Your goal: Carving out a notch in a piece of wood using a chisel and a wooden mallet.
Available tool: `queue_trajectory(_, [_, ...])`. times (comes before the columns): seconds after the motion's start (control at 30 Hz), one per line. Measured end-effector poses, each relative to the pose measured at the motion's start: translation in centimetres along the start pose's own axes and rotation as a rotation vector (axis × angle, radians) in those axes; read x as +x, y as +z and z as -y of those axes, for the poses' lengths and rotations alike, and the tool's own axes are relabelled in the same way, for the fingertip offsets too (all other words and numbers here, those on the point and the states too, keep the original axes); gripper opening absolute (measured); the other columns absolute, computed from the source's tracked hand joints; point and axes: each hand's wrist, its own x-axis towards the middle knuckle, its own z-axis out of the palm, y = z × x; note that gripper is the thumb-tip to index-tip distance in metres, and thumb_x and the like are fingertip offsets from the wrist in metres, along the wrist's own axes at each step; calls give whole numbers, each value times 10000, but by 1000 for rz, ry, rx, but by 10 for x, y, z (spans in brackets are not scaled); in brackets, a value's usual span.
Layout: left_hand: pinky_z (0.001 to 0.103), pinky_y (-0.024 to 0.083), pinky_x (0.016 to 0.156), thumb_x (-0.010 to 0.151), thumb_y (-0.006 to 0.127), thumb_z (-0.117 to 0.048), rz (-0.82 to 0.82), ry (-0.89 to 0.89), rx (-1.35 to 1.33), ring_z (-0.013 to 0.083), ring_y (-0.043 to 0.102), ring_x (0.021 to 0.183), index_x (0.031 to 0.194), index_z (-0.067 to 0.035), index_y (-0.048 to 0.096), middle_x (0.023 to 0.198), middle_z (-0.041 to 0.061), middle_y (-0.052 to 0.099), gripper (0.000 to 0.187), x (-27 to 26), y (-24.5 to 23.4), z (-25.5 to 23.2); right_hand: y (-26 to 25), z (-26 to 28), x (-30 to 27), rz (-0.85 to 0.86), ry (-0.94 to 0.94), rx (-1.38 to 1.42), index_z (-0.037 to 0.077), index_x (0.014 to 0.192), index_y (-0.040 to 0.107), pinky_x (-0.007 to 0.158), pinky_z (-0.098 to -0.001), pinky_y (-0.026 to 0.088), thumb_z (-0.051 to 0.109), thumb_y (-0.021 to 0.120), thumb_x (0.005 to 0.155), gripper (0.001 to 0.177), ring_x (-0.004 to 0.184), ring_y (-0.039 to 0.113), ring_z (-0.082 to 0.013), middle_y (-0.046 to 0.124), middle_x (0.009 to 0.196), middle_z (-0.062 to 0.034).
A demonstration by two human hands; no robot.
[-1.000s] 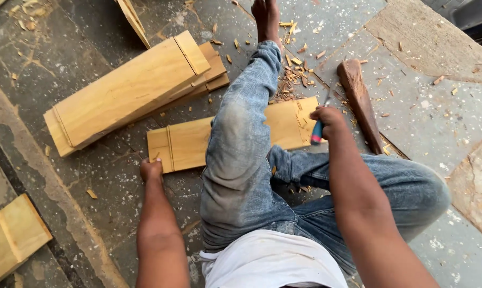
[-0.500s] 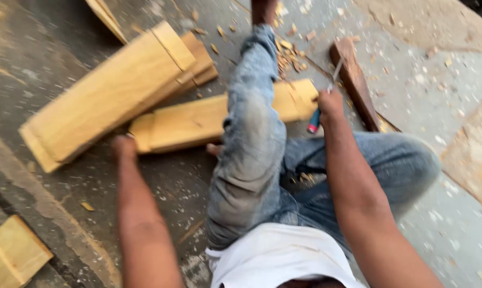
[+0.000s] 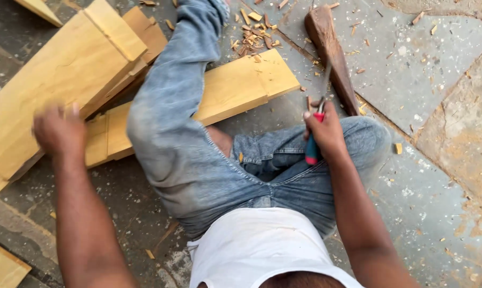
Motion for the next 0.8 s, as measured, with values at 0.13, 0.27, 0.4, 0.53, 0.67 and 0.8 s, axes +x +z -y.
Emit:
queue_trajectory(0.13, [398, 529, 927, 1037, 679, -21, -24, 361, -523, 255, 693, 1018, 1023, -48, 711, 1061, 97, 728, 44, -46, 18, -173, 1, 22, -7, 47, -6, -323, 69, 1356, 459, 569, -358, 491, 118, 697, 947, 475, 676, 577, -201, 568, 846, -84])
queue_trajectory(0.27, [523, 430, 1034, 705, 896, -388, 480, 803, -330, 418, 541, 1268, 1283, 3, 574, 1358, 233, 579, 768, -105, 89, -291, 0, 24, -5, 284, -151, -289, 43, 1485, 380, 705, -303, 520, 50, 688, 927, 638, 877, 584, -158, 558, 1089, -95])
queue_trajectory(0.4, [676, 333, 1124, 825, 837, -290, 328, 873, 49, 529, 394, 1423, 1523, 58, 341, 1576, 315, 349, 924, -123, 186, -283, -19, 32, -19, 354, 178, 12, 102, 1546, 432, 628, -284, 523, 55, 608, 951, 623, 803, 585, -139, 558, 1113, -68])
queue_trajectory(0.53, [655, 329, 1155, 841, 776, -183, 359, 872, 111, 524, 404, 1427, 1550, 43, 346, 1589, 292, 355, 859, -122, 182, -289, -34, 42, -47, 282, 291, -66, 158, 1567, 468, 601, -268, 516, 77, 606, 959, 629, 751, 585, -112, 606, 1051, -47])
queue_trajectory(0.67, [680, 288, 1138, 786, 767, -174, 512, 838, 130, 546, 359, 1412, 1531, 64, 299, 1569, 325, 305, 912, -112, 168, -299, -32, 41, -64, 174, 360, -239, 204, 1516, 528, 522, -255, 486, 112, 622, 955, 577, 618, 560, -89, 687, 1022, -23])
queue_trajectory(0.8, [705, 281, 1144, 831, 752, -148, 462, 862, 105, 555, 347, 1426, 1554, 58, 282, 1588, 327, 295, 887, -114, 182, -292, -35, 29, -72, 142, 297, -244, 175, 1481, 571, 504, -229, 479, 108, 630, 966, 523, 595, 551, -65, 723, 1073, -26])
